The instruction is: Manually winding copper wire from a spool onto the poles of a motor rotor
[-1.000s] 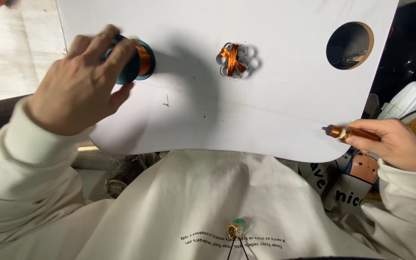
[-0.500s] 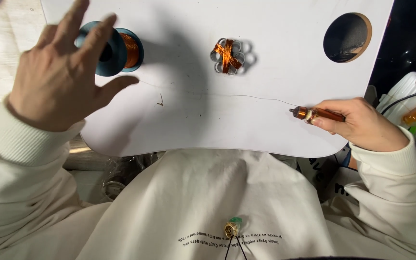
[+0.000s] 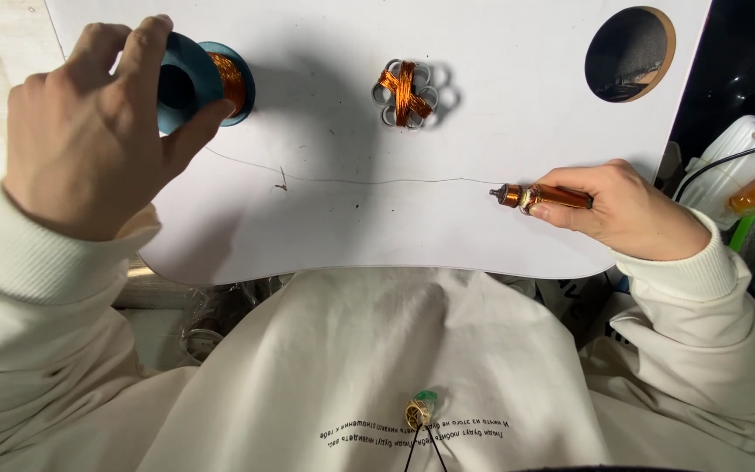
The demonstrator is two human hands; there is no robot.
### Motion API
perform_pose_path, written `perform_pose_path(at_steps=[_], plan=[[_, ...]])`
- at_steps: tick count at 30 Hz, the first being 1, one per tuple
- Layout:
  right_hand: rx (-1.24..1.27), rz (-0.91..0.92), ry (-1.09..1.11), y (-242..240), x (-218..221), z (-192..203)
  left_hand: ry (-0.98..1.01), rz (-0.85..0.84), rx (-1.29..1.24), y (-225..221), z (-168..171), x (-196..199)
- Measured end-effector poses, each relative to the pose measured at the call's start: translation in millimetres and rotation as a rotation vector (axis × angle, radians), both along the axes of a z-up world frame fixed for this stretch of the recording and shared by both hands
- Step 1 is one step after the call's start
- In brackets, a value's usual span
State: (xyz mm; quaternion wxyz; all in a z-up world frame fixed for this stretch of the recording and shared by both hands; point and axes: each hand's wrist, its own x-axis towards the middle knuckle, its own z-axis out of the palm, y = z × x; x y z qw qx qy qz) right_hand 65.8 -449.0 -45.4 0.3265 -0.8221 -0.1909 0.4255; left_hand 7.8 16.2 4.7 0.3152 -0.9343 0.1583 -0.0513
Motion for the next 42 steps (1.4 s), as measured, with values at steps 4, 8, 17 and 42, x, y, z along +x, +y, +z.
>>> perform_pose_path(at_steps=[4, 8, 17, 42], plan=[[0.012, -0.004, 0.012, 1, 0, 3, 0.168, -0.034, -0.122, -7, 16, 4], [0.059, 0.007, -0.03, 9, -2, 3, 0.362, -0.031, -0.4, -14, 32, 13], [-0.008, 0.038, -0.083, 15, -6, -1, 0.213, -0.152, -0.431, -13, 5, 16], [0.021, 0.013, -0.03, 41, -5, 2, 0.575, -0.047, -0.626, 1, 5, 5]])
